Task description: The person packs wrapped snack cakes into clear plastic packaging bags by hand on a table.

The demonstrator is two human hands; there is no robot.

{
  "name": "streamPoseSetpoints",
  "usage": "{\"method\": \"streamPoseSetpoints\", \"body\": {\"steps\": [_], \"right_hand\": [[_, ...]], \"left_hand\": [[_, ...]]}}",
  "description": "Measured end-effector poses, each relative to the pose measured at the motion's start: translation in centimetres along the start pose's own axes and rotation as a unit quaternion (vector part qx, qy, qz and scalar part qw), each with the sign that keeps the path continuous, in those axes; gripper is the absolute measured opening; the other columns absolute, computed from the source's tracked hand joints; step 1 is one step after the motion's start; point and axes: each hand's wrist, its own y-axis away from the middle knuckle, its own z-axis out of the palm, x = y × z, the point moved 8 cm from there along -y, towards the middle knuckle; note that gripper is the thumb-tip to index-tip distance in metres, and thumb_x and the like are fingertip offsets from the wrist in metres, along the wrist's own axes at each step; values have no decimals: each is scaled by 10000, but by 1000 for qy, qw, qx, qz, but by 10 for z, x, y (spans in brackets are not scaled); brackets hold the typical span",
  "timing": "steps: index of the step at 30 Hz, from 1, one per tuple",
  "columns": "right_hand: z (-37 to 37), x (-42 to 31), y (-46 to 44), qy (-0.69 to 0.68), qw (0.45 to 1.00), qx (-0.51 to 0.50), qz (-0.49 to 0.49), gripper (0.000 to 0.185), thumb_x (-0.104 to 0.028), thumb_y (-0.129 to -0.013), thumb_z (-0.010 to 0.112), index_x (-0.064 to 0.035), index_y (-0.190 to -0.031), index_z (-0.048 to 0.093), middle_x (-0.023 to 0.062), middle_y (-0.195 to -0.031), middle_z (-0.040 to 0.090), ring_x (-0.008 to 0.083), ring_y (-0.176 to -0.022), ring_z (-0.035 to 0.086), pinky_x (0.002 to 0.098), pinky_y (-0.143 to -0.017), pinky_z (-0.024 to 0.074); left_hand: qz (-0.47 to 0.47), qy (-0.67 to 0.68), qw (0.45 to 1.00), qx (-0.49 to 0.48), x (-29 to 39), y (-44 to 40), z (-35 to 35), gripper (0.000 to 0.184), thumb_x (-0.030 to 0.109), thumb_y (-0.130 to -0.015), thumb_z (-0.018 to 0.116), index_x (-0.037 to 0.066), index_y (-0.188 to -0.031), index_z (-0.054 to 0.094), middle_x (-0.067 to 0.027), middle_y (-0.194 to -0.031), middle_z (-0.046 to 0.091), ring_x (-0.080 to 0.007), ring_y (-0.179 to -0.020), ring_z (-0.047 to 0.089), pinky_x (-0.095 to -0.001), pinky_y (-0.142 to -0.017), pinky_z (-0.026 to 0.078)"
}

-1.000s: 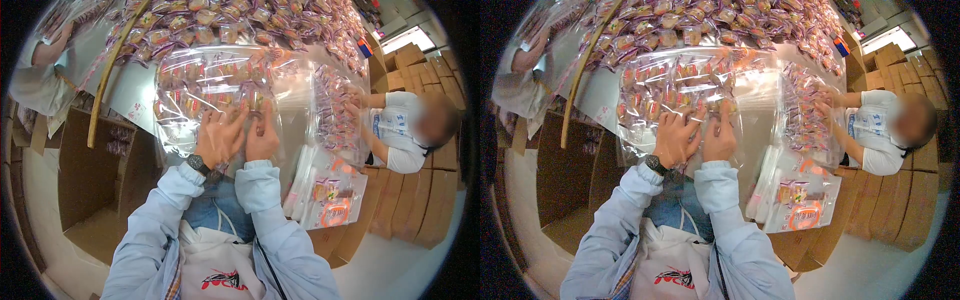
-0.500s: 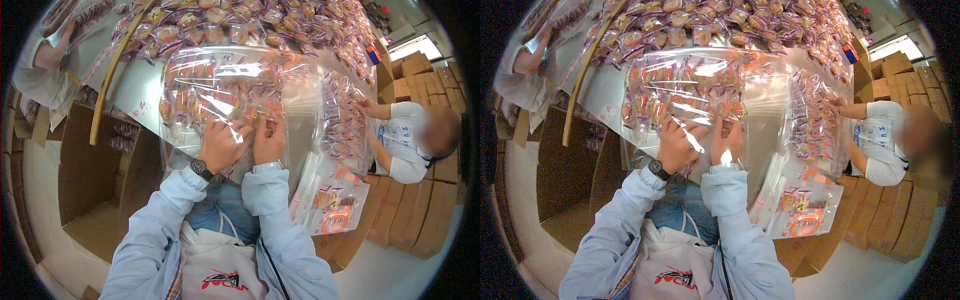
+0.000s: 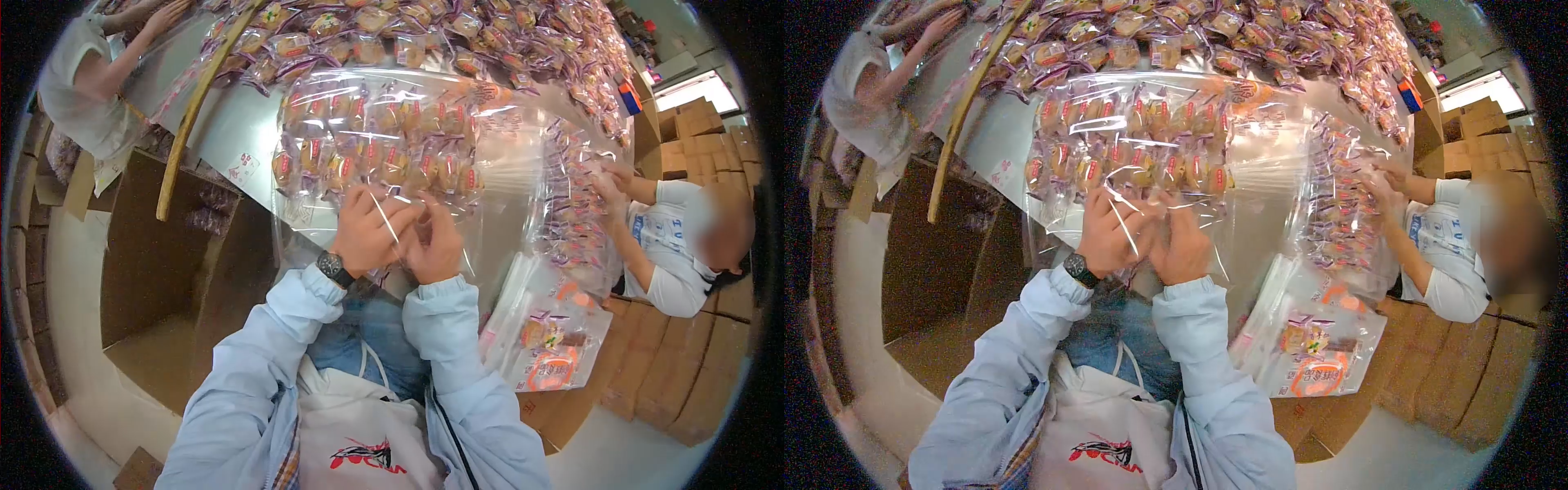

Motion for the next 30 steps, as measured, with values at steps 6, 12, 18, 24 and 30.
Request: {"method": "streamPoseSetpoints", "body": {"steps": [6, 12, 18, 24, 30], "right_hand": [[-3, -30, 38, -101, 989, -108, -15, 611, -143, -783, 777, -28, -1352, 586, 191, -1200, 645, 420, -1082, 619, 493, -950, 511], [30, -27, 46, 7, 990, -138, 8, 636, -150, -768, 797, -29, -1354, 583, 230, -1328, 570, 440, -1155, 585, 505, -997, 484], [8, -24, 40, -61, 994, -66, 68, 535, -121, -827, 789, -42, -1324, 609, 220, -1342, 553, 412, -1209, 584, 454, -1047, 468], [-8, -23, 38, -71, 995, -39, 58, 485, -151, -885, 786, -11, -1310, 600, 223, -1352, 548, 370, -1235, 575, 435, -1061, 459], [-16, -5, 51, -204, 968, -8, 148, 425, -205, -1016, 685, -10, -1371, 557, 142, -1204, 657, 213, -1008, 660, 335, -880, 537]], "left_hand": [[-7, 46, 996, 73, -9, 6, -18, 248, 119, -726, 764, 139, -973, 768, 9, -744, 627, -241, -718, 559, -397, -674, 418], [-112, 107, 985, 74, -21, -5, -20, 271, 12, -745, 732, 93, -1000, 770, -47, -714, 616, -259, -680, 586, -413, -641, 449], [-189, 7, 982, 0, -23, 15, -50, 233, 15, -847, 724, 47, -1078, 733, -119, -969, 733, -337, -922, 666, -414, -803, 530], [-234, 11, 972, -18, -29, 32, -48, 344, 31, -856, 736, 32, -1198, 693, -164, -1158, 709, -362, -991, 673, -417, -838, 540], [-215, 28, 969, -121, -30, 28, -35, 496, 93, -840, 739, 83, -1328, 647, -171, -1229, 661, -367, -1100, 637, -465, -901, 539]]}}
